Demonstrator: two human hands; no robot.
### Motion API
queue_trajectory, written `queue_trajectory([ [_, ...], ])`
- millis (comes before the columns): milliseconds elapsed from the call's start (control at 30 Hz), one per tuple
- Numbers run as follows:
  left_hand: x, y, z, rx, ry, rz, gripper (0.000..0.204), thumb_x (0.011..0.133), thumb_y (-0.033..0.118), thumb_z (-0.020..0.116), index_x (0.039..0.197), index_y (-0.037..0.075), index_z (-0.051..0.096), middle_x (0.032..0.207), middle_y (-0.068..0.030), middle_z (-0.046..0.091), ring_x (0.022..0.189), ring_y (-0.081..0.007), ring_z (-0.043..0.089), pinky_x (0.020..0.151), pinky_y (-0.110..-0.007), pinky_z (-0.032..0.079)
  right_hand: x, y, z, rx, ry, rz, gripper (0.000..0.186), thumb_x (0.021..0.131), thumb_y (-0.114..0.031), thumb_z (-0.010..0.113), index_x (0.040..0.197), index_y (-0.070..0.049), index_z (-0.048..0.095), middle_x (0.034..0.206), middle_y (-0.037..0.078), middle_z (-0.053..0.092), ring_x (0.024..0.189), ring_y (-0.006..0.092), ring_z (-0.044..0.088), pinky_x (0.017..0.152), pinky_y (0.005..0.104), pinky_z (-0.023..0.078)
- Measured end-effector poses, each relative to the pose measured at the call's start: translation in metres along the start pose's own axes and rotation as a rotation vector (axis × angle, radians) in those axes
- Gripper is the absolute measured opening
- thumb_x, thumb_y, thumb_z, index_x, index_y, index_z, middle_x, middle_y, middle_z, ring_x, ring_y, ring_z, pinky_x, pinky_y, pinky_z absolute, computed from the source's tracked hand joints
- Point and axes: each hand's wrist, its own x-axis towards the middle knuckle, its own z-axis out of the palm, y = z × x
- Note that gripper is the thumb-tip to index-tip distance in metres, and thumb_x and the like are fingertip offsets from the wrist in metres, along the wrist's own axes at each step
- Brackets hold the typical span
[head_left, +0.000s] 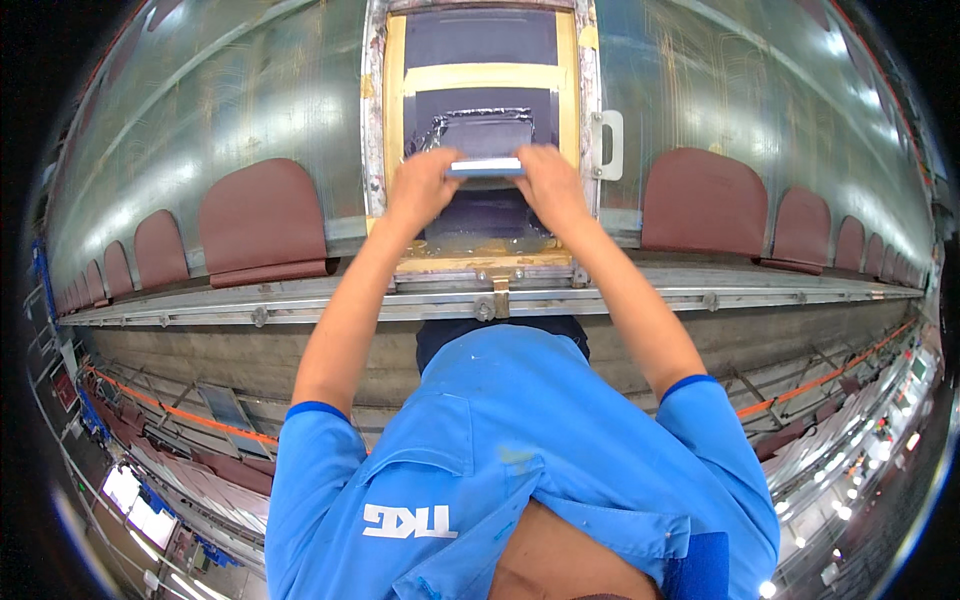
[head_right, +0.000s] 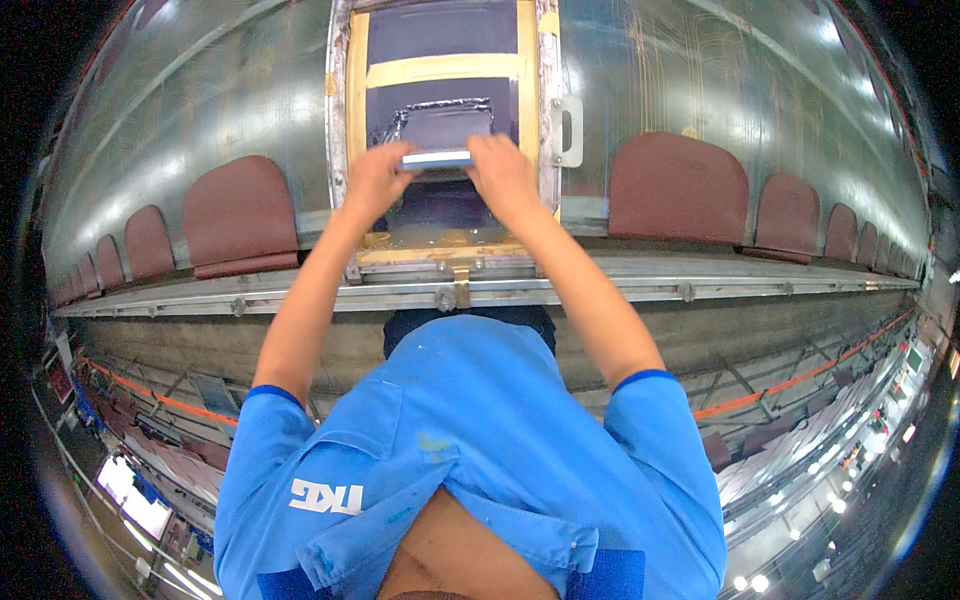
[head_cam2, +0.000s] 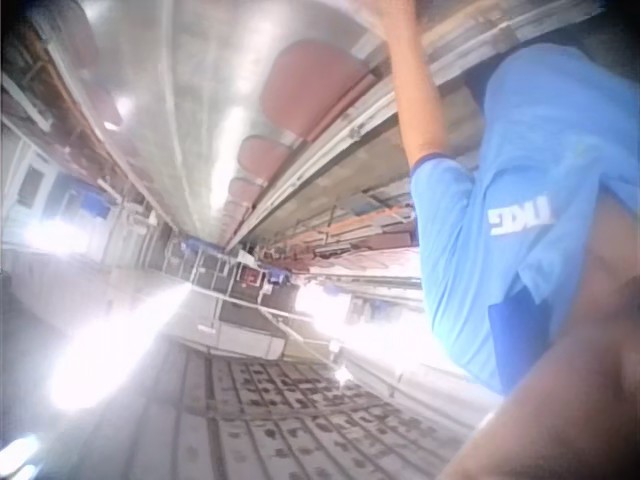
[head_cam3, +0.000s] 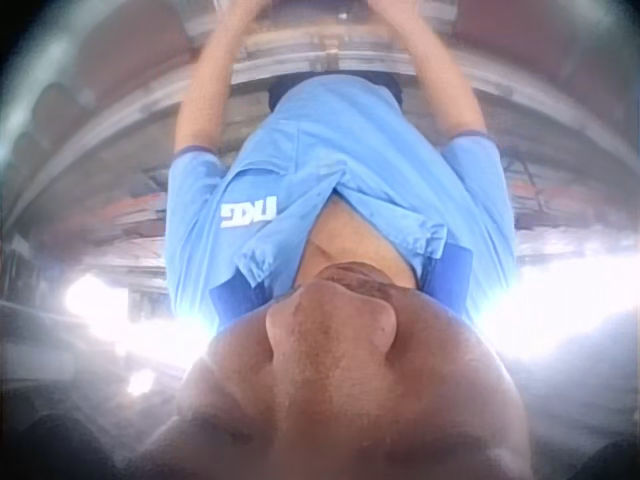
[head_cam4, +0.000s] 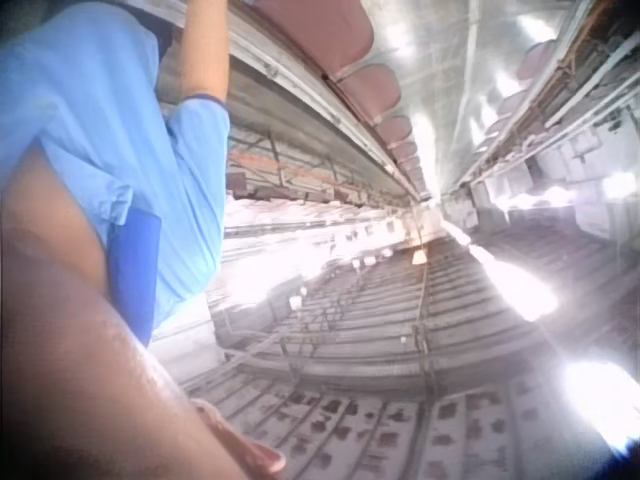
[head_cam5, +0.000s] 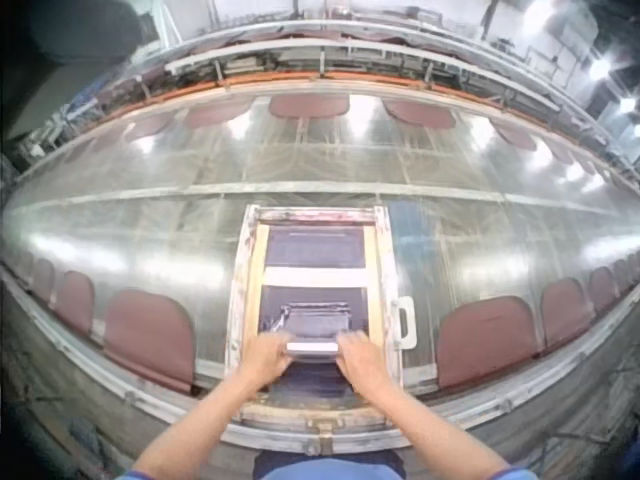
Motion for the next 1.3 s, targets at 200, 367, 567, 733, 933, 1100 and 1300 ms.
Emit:
queue_trajectory([
  [200,0.048,-0.004,-0.023,-0.058,0.0,-0.088,0.026,0.08,0.015,0.078,0.105,0.009,0.073,0.095,-0.0151,0.073,0.09,-0.0353,0.07,0.076,-0.045,0.055,0.053,0.009,-0.016,-0.037,0.015,-0.037,0.025,0.084,-0.016,0.075,0.101,-0.003,0.061,0.093,0.016,0.066,0.094,0.0387,0.062,0.081,0.0478,0.051],
  [367,0.069,-0.006,-0.017,0.049,-0.004,-0.02,0.028,0.079,0.013,0.077,0.107,0.008,0.072,0.1,-0.0143,0.073,0.094,-0.0348,0.07,0.079,-0.044,0.055,0.066,0.025,-0.009,-0.055,0.057,-0.039,0.026,0.081,-0.014,0.075,0.1,-0.005,0.06,0.092,0.016,0.065,0.092,0.0376,0.061,0.08,0.0486,0.051],
  [567,-0.023,0.013,0.01,-0.008,0.033,0.094,0.026,0.074,0.001,0.072,0.099,0.011,0.071,0.098,-0.0094,0.071,0.093,-0.0331,0.067,0.081,-0.043,0.054,-0.032,0.0,0.011,-0.014,0.015,-0.034,0.039,0.074,-0.011,0.08,0.108,-0.005,0.061,0.101,0.014,0.062,0.101,0.0355,0.059,0.087,0.0453,0.051],
  [733,-0.036,0.031,-0.005,0.034,-0.049,0.054,0.028,0.08,0.007,0.073,0.107,0.01,0.068,0.108,-0.0084,0.069,0.102,-0.0326,0.065,0.085,-0.043,0.052,-0.021,0.032,-0.025,0.583,0.047,0.319,0.054,0.084,-0.034,0.081,0.127,-0.007,0.064,0.117,0.011,0.066,0.109,0.0228,0.061,0.095,0.0406,0.048],
  [933,-0.055,0.04,-0.004,0.022,-0.065,0.072,0.038,0.08,0.009,0.075,0.117,0.01,0.068,0.119,-0.0095,0.069,0.113,-0.0326,0.063,0.094,-0.042,0.051,0.015,0.138,-0.024,0.349,0.383,0.5,0.031,0.093,-0.029,0.069,0.12,-0.012,0.069,0.091,0.013,0.069,0.082,0.0232,0.064,0.077,0.0373,0.05],
  [1100,-0.075,0.034,-0.004,-0.008,0.011,0.078,0.045,0.075,0.004,0.075,0.119,0.012,0.069,0.123,-0.0089,0.069,0.115,-0.0305,0.063,0.096,-0.041,0.053,0.037,0.128,-0.028,0.267,0.576,0.407,0.024,0.094,-0.028,0.068,0.109,-0.011,0.074,0.083,0.009,0.069,0.075,0.0181,0.061,0.074,0.0344,0.049],
  [1300,-0.11,0.031,-0.046,-0.04,0.11,0.018,0.046,0.074,0.002,0.075,0.119,0.013,0.07,0.124,-0.0074,0.069,0.113,-0.0285,0.065,0.093,-0.038,0.055,0.053,0.047,-0.053,0.359,0.546,0.405,0.023,0.095,-0.026,0.067,0.11,-0.01,0.073,0.088,0.01,0.071,0.079,0.0166,0.063,0.077,0.033,0.05],
])
